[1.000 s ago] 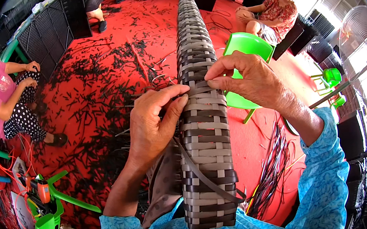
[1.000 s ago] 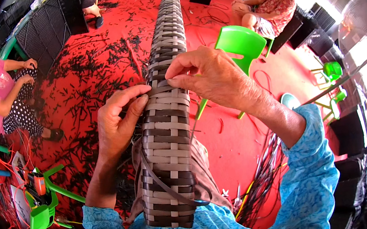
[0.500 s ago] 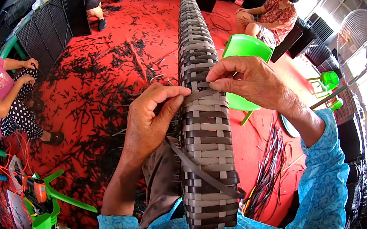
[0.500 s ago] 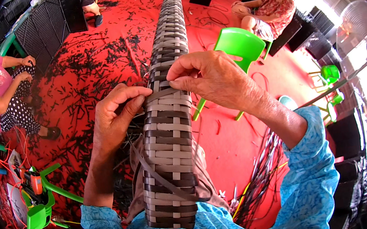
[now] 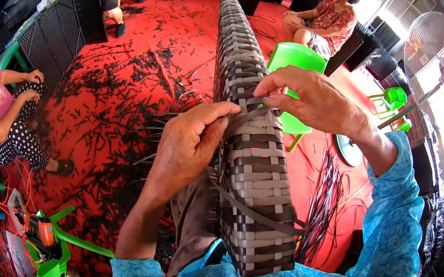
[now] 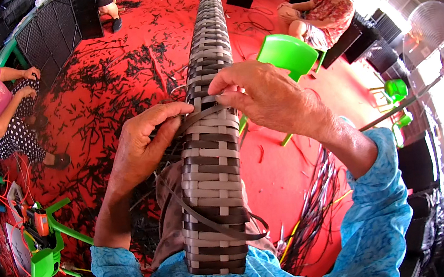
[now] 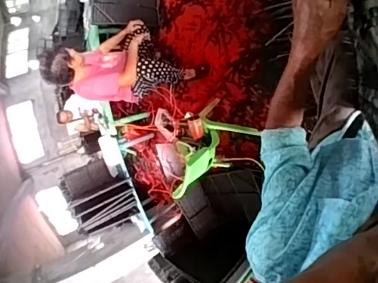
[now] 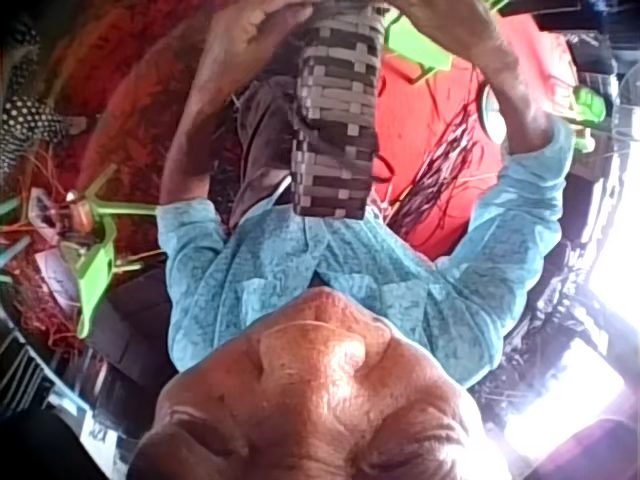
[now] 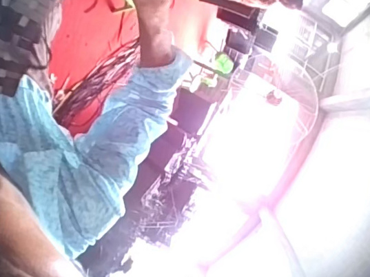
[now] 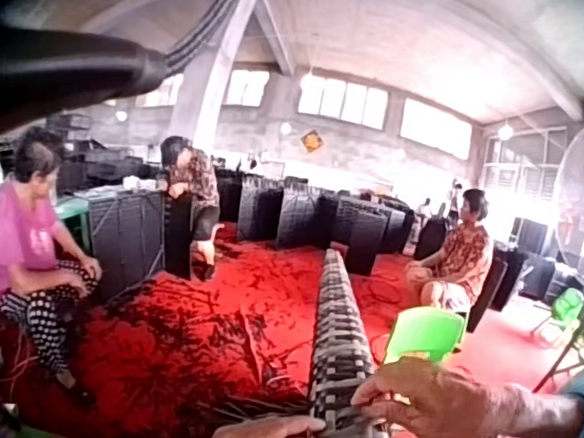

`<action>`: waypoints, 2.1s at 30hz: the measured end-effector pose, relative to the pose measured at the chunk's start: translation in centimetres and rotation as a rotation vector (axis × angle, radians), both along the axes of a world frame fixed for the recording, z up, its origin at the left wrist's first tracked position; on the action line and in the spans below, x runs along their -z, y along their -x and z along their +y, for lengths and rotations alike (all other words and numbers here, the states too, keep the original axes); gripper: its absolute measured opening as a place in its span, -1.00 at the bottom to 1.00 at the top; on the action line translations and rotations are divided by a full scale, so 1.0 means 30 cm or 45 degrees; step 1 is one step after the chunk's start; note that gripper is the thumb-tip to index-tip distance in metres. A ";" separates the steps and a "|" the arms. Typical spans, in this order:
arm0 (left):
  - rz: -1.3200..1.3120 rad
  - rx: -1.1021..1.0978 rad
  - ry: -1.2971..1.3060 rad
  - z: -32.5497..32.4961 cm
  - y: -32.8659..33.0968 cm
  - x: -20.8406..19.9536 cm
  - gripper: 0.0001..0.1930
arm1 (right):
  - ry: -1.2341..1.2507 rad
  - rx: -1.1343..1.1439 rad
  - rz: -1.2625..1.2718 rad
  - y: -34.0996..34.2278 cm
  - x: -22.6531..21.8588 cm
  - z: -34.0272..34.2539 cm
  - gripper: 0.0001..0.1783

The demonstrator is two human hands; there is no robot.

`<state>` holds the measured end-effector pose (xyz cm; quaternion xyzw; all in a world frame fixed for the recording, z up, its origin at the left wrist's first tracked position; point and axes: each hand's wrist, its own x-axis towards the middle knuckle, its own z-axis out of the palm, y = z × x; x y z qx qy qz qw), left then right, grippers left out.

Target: The person weaves plastic strips into a wicker chair frame by hand, trims the strips using shears, and tucks the strip ends into the weave.

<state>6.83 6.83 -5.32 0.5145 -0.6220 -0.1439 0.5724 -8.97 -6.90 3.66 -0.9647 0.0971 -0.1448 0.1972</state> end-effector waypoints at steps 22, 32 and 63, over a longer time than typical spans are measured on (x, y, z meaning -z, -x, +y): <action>0.632 0.165 -0.117 0.007 0.043 0.042 -0.75 | -0.732 0.343 0.151 0.028 -0.046 0.006 -0.76; 0.448 0.185 -0.247 0.016 0.001 -0.010 -0.73 | -0.174 0.156 0.194 0.001 -0.049 0.011 -0.84; 0.094 0.198 -0.254 0.014 -0.039 -0.042 -0.68 | -0.372 0.170 0.306 0.000 -0.048 -0.008 -0.84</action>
